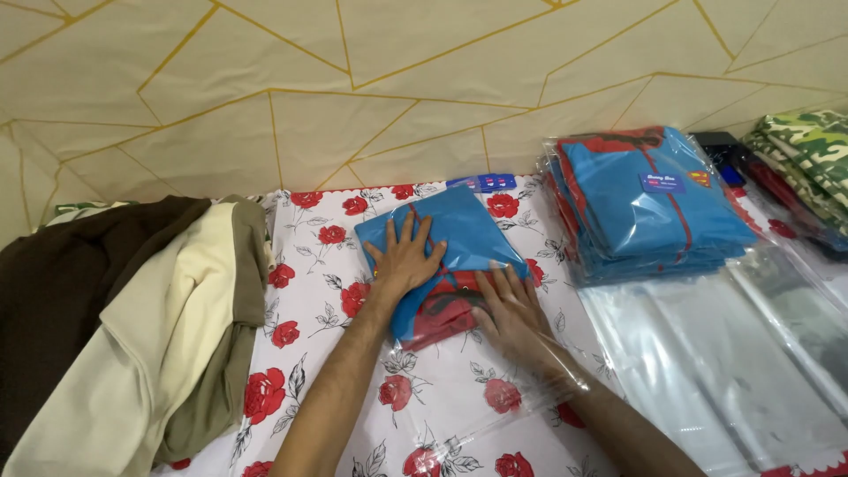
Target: Folding a red and blue hoodie and placing it into a clear plastic bag.
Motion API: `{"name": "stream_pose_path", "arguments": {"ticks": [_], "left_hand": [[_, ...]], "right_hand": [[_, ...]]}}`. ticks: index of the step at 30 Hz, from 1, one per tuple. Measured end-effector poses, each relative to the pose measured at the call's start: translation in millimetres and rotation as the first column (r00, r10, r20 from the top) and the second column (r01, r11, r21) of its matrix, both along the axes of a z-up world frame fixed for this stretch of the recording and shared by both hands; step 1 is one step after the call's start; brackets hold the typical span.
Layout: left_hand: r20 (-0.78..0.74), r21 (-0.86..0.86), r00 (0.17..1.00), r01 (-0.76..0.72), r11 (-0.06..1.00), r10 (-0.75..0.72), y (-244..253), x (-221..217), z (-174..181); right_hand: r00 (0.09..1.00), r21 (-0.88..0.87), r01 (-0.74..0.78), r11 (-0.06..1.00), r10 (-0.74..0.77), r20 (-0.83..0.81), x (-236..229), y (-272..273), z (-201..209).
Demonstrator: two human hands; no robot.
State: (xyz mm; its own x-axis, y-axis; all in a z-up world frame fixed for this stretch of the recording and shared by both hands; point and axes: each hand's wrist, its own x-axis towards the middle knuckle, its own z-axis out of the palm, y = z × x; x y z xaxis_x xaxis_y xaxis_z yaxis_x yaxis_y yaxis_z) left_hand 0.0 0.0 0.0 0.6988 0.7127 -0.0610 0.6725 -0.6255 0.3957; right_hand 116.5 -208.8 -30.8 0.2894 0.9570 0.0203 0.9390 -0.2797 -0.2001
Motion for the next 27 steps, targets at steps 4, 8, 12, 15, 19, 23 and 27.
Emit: {"name": "stream_pose_path", "arguments": {"ticks": [4,8,12,15,19,23,27], "left_hand": [[0.019,-0.02,1.0,-0.024,1.0,0.024,-9,11,47],[-0.044,0.071,0.99,0.139,0.988,-0.136,-4,58,49],[-0.109,0.052,0.953,0.289,0.956,-0.282,4,99,30],[-0.219,-0.018,0.938,0.272,0.962,-0.27,3,107,28],[-0.257,0.028,0.93,0.28,0.96,-0.264,1,110,12],[-0.214,0.125,0.943,0.285,0.95,-0.254,0,109,3],[-0.262,0.108,0.932,0.287,0.952,-0.251,-2,108,1]], "right_hand": [[0.996,0.006,-0.081,0.997,0.08,0.04,1,-28,-20],[0.922,0.118,-0.272,0.955,0.223,0.317,-1,-90,-49],[0.885,-0.275,-0.442,0.854,0.364,-0.292,-6,-150,35],[0.945,-0.5,-0.085,0.862,-0.09,-0.316,31,-172,79],[0.881,-0.295,0.366,0.883,-0.43,-0.195,72,-106,91],[0.839,-0.217,0.432,0.875,-0.478,-0.26,106,-36,28],[0.848,-0.256,0.381,0.888,-0.446,-0.285,94,-18,28]]}}
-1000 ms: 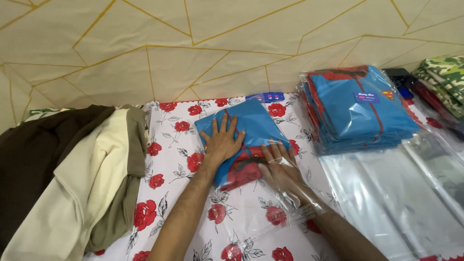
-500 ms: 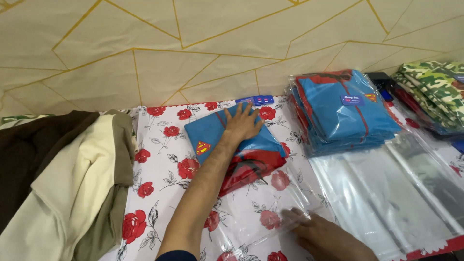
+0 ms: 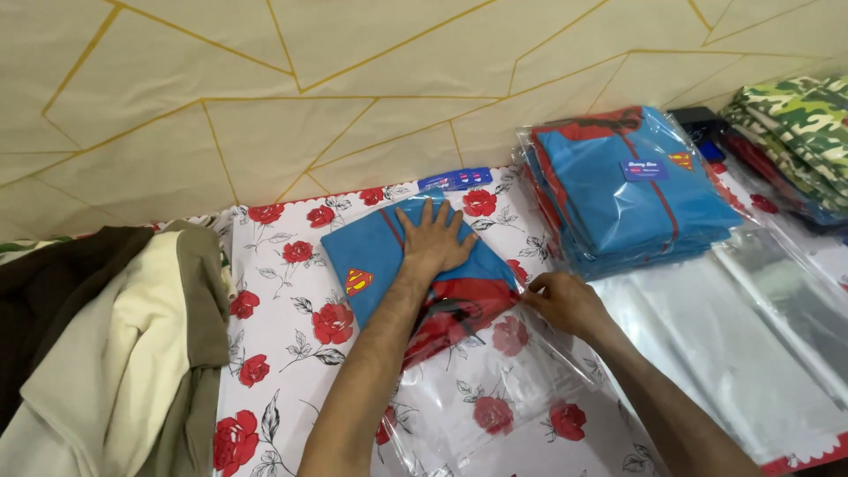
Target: Folding a red and blue hoodie and placing it into a clear plastic bag.
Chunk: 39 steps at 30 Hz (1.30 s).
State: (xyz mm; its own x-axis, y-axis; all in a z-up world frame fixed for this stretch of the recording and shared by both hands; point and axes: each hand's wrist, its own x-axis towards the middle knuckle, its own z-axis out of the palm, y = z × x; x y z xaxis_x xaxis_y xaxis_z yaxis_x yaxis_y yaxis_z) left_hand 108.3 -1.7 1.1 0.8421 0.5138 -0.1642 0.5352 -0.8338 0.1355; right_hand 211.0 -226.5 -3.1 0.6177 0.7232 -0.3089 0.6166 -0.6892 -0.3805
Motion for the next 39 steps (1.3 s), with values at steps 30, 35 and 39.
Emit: {"name": "stream_pose_path", "arguments": {"ticks": [30,35,39], "left_hand": [[0.262,-0.043,0.965,-0.017,0.999,0.028,-19,-97,16],[0.223,-0.09,0.974,-0.023,0.996,0.043,-21,-105,19],[0.234,-0.092,0.972,0.001,0.996,0.021,-18,-109,10]], "right_hand": [[0.974,0.483,-0.079,0.872,-0.036,0.224,113,217,-50],[0.971,0.422,0.094,0.902,-0.176,0.162,77,245,-32],[0.972,0.327,0.174,0.929,-0.216,0.096,39,234,14]]}}
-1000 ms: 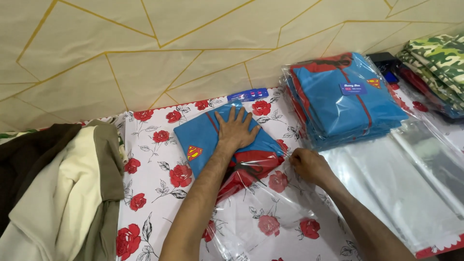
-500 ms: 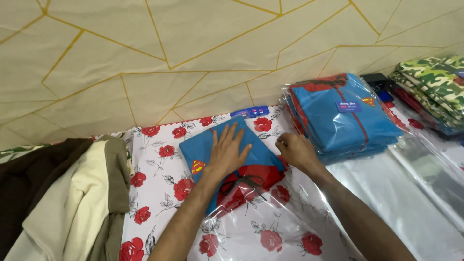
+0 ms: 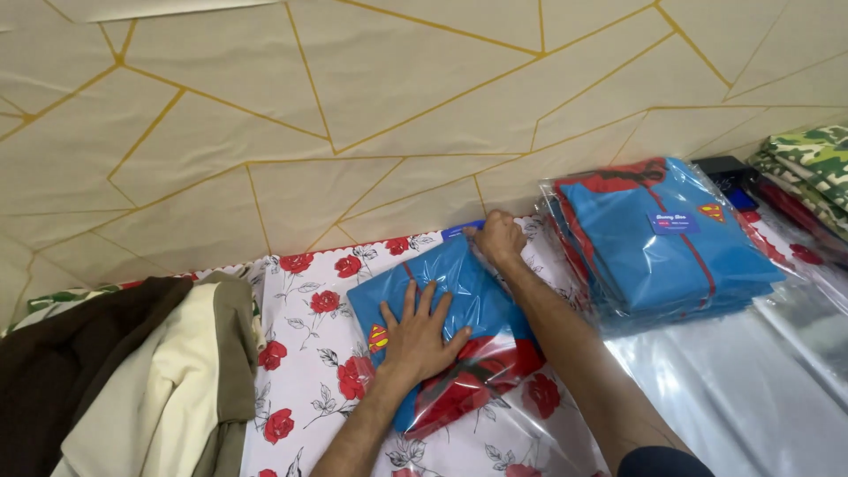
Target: Folding a red and blue hoodie and placing it into a clear plastic bag.
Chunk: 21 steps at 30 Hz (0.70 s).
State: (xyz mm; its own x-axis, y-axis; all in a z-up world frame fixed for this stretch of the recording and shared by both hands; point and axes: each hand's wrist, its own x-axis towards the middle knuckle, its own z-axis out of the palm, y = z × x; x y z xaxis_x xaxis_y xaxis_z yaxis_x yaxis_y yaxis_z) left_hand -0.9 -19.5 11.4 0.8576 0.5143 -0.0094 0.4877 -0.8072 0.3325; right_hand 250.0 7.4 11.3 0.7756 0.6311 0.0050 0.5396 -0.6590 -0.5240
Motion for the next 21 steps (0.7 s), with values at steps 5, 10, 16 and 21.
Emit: {"name": "stream_pose_path", "arguments": {"ticks": [5,10,16,21], "left_hand": [[0.011,0.019,1.0,0.027,0.999,-0.027,0,-13,-7],[-0.023,0.002,0.999,0.028,1.0,-0.028,0,-9,-1],[-0.029,0.013,0.998,0.05,0.999,-0.05,3,0,-1],[0.059,0.021,0.997,0.039,0.999,-0.04,3,-2,-10]], "right_hand": [[0.999,0.018,0.052,0.998,-0.052,-0.006,23,18,-36],[0.99,0.052,0.119,0.992,-0.114,-0.079,37,25,-49],[0.963,0.09,0.231,0.969,-0.215,-0.161,73,40,-85],[0.929,0.308,0.293,0.905,-0.193,-0.315,69,18,-68]]}}
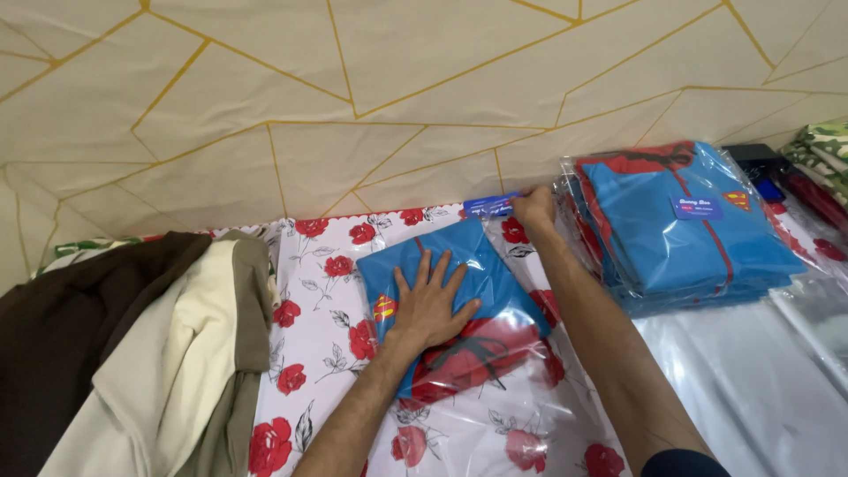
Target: Folding a red and blue hoodie and placing it into a clear plastic bag.
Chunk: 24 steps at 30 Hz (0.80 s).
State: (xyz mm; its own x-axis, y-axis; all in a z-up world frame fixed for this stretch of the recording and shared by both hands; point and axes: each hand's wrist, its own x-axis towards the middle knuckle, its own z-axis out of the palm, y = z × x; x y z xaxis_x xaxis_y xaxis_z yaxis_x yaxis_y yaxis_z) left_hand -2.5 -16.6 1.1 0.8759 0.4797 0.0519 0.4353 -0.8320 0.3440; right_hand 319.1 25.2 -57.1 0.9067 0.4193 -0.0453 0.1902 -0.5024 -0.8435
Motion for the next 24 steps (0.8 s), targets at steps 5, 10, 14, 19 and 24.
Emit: {"name": "stream_pose_path", "arguments": {"ticks": [5,10,14,19,24], "left_hand": [[0.332,-0.053,0.943,0.007,0.999,0.011,-5,-15,6],[0.502,0.028,0.864,0.033,0.999,-0.042,-60,-51,3],[0.194,0.099,0.948,0.238,0.966,-0.253,-138,-92,8],[-0.007,0.239,0.951,0.302,0.923,-0.31,-181,-113,-24],[0.119,0.358,0.964,0.181,0.916,-0.237,-176,-107,-52]], "right_hand": [[0.996,0.148,-0.068,0.987,0.06,0.063,-31,-67,47],[0.988,0.379,-0.149,0.913,0.126,0.084,-74,-167,95],[0.975,0.319,-0.199,0.927,0.219,-0.028,-125,-248,133],[0.948,0.358,-0.204,0.911,0.276,-0.162,-150,-322,106],[0.901,0.445,-0.257,0.858,0.379,-0.21,-174,-367,83]]}}
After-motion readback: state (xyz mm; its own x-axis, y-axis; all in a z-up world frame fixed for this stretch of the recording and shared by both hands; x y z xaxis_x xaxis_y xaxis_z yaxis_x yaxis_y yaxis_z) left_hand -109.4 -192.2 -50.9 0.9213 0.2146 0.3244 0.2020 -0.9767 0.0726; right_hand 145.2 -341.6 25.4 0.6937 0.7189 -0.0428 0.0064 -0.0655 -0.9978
